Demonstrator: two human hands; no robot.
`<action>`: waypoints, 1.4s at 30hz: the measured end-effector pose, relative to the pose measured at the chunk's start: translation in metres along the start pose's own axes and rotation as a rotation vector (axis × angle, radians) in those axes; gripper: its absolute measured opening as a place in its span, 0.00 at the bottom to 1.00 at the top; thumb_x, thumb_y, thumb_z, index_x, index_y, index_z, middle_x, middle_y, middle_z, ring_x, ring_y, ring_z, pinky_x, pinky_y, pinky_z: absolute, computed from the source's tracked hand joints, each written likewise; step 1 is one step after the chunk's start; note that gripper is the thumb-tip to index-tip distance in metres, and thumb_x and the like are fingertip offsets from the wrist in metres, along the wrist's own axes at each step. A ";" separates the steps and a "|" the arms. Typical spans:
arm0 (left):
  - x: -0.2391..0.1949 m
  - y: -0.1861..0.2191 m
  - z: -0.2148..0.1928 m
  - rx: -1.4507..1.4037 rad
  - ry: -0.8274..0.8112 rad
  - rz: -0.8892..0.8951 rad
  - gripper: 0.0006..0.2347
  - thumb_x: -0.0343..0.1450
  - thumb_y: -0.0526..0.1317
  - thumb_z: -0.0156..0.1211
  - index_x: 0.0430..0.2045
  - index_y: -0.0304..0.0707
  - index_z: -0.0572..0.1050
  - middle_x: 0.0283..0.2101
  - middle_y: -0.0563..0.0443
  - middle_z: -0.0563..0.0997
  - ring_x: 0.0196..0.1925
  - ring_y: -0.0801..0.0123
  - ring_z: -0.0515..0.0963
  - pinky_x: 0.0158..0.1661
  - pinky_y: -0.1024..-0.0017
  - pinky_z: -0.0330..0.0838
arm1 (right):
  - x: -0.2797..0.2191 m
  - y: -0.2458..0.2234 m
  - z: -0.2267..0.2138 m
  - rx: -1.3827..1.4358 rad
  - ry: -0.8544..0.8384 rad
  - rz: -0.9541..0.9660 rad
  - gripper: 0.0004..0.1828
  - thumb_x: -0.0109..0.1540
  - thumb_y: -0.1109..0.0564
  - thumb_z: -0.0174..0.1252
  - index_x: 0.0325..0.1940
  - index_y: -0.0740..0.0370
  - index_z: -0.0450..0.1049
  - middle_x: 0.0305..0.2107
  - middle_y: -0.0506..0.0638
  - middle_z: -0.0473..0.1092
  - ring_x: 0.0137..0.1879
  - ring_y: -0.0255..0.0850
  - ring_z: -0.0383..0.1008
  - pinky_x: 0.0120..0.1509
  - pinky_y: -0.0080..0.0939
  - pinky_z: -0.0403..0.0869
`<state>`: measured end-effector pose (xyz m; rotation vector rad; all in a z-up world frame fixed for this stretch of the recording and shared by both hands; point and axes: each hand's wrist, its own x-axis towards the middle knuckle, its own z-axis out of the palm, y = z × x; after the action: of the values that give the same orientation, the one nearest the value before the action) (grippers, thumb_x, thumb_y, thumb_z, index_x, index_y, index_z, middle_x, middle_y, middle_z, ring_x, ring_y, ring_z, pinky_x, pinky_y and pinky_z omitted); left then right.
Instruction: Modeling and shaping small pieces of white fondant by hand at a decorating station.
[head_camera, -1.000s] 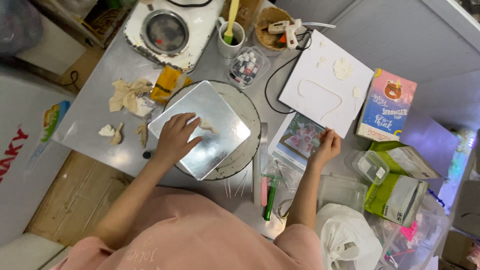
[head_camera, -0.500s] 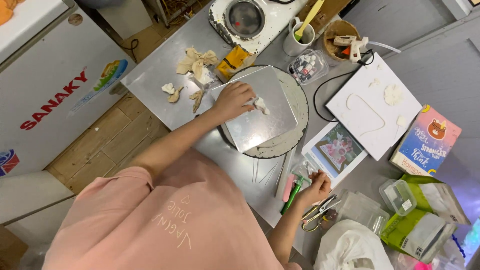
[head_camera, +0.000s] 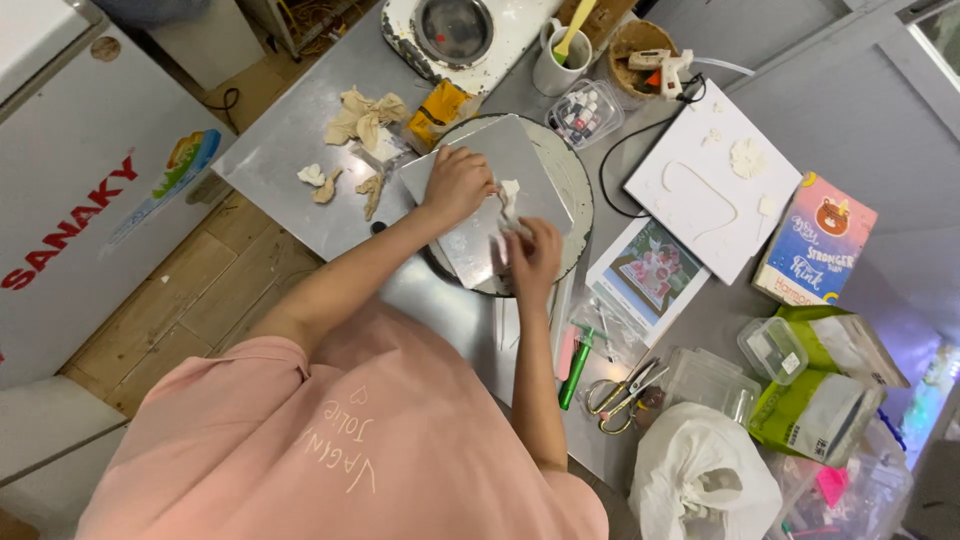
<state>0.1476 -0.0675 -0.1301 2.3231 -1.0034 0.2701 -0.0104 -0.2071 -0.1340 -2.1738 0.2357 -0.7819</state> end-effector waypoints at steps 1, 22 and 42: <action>0.002 0.001 0.001 -0.012 0.000 0.011 0.07 0.65 0.43 0.73 0.23 0.42 0.83 0.34 0.55 0.79 0.45 0.63 0.75 0.52 0.60 0.61 | 0.017 -0.009 0.005 -0.013 0.009 0.002 0.15 0.60 0.61 0.66 0.51 0.65 0.77 0.48 0.56 0.75 0.53 0.49 0.74 0.58 0.43 0.73; -0.002 0.062 -0.079 -0.404 0.210 0.036 0.05 0.67 0.35 0.70 0.22 0.37 0.79 0.29 0.50 0.80 0.36 0.57 0.78 0.45 0.62 0.69 | 0.028 -0.067 -0.008 0.089 0.024 0.114 0.23 0.59 0.63 0.71 0.58 0.64 0.78 0.48 0.53 0.79 0.51 0.37 0.81 0.54 0.36 0.77; -0.034 0.062 -0.114 -1.298 -0.147 -0.387 0.07 0.73 0.35 0.65 0.40 0.29 0.83 0.38 0.50 0.86 0.40 0.77 0.83 0.43 0.77 0.77 | 0.011 -0.060 -0.002 0.126 -0.026 0.209 0.15 0.62 0.59 0.67 0.52 0.65 0.80 0.58 0.59 0.73 0.65 0.42 0.71 0.67 0.41 0.69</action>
<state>0.0850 -0.0141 -0.0248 1.2612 -0.4765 -0.5675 -0.0075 -0.1726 -0.0835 -2.0015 0.3838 -0.6328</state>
